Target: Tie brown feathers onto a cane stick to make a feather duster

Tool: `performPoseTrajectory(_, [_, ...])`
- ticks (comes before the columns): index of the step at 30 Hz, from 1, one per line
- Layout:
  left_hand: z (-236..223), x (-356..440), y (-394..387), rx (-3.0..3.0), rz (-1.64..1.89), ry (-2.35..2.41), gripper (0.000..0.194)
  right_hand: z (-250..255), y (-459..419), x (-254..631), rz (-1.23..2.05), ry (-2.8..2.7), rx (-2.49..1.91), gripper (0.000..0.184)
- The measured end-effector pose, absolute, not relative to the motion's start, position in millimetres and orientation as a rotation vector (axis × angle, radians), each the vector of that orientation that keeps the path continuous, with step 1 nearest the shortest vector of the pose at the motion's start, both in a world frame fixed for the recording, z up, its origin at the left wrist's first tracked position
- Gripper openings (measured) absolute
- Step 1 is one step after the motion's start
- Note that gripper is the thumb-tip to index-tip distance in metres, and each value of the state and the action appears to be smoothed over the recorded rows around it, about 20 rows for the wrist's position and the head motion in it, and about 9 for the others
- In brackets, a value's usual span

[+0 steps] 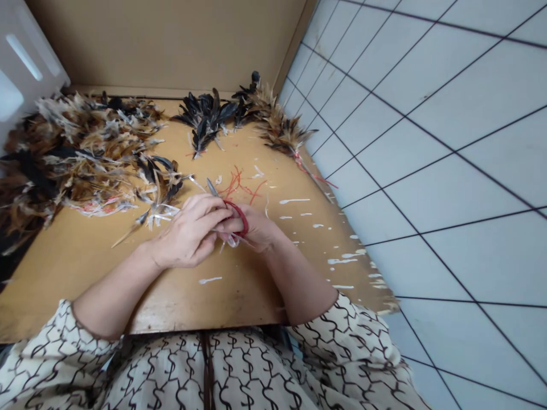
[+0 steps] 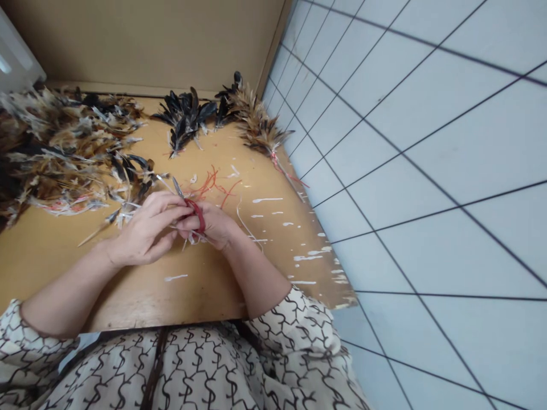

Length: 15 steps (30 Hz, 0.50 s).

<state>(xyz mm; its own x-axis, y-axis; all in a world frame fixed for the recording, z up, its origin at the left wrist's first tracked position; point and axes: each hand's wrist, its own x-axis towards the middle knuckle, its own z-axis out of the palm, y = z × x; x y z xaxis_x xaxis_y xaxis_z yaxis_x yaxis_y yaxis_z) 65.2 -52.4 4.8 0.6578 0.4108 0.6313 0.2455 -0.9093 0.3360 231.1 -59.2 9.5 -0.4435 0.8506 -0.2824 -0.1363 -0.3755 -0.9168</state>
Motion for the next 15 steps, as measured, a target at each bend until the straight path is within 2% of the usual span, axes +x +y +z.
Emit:
performPoseTrajectory(8, [-5, 66, -52, 2.660, 1.094, 0.689, 0.055, 9, -61, 232, 1.938, -1.100, -1.006, 0.012])
performPoseTrajectory(15, [-10, 69, -53, 2.570, 1.274, 0.976, 0.049, 8, -60, 233, 1.982, -1.142, -0.963, 0.015])
